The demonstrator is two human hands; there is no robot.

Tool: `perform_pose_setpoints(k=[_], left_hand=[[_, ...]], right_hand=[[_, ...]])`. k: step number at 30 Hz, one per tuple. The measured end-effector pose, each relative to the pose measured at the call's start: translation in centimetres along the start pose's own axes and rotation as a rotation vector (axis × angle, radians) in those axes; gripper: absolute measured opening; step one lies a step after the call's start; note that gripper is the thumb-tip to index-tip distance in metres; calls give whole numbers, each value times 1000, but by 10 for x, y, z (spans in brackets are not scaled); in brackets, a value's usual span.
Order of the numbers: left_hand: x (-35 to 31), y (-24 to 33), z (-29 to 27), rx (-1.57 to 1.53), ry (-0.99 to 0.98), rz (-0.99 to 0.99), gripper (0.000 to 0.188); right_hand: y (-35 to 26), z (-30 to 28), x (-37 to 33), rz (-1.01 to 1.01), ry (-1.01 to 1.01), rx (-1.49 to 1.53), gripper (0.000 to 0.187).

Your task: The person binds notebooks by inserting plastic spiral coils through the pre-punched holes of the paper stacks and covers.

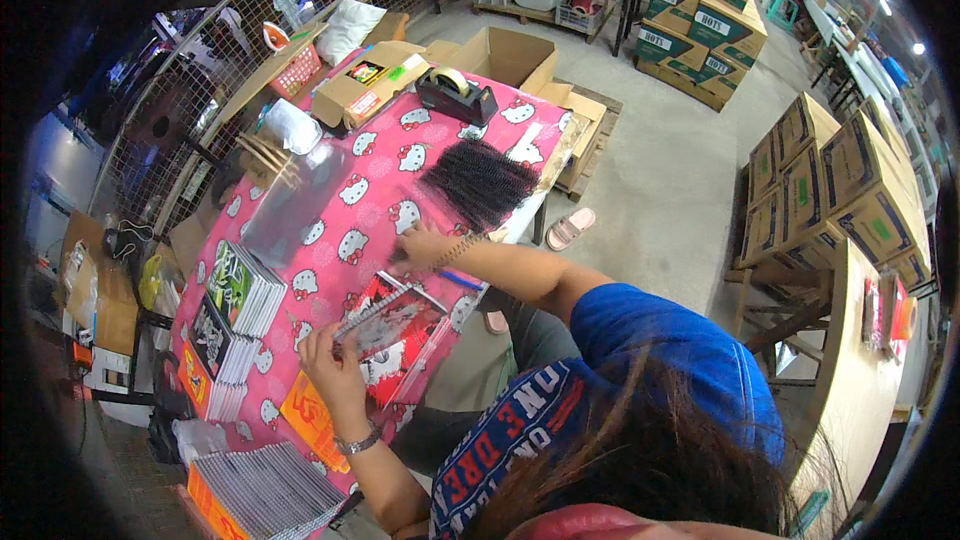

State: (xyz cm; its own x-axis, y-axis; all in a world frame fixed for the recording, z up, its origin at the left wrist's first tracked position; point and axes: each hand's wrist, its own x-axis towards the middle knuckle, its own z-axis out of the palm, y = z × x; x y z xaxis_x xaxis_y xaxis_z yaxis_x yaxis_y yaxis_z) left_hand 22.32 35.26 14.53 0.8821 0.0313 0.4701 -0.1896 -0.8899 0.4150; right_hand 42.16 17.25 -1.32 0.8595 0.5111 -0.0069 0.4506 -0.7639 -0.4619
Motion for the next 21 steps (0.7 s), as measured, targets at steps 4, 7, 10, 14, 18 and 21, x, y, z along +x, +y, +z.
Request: perform_pose_setpoints(k=[4,7,10,14,18,21], left_hand=[[-12,-9,-15,42,56,-64,18],[-9,-1,-8,86,90,-91,15],[-9,1,-1,136,113,-93,18],[-13,-2,3,156,114,-114,16],[-16,-12,2,160,156,-82,20],[-17,-14,2,192,142,-71,22]], right_hand=[[-98,-116,-2,-346,-454,478,40],[-145,-149,-45,-671,-488,-96,31],[-147,-148,-66,-837,0,-453,29],[-145,-136,-66,-847,258,-291,28],[-164,-140,-63,-630,-202,-203,21],[-162,-132,-67,-686,-54,-199,23]])
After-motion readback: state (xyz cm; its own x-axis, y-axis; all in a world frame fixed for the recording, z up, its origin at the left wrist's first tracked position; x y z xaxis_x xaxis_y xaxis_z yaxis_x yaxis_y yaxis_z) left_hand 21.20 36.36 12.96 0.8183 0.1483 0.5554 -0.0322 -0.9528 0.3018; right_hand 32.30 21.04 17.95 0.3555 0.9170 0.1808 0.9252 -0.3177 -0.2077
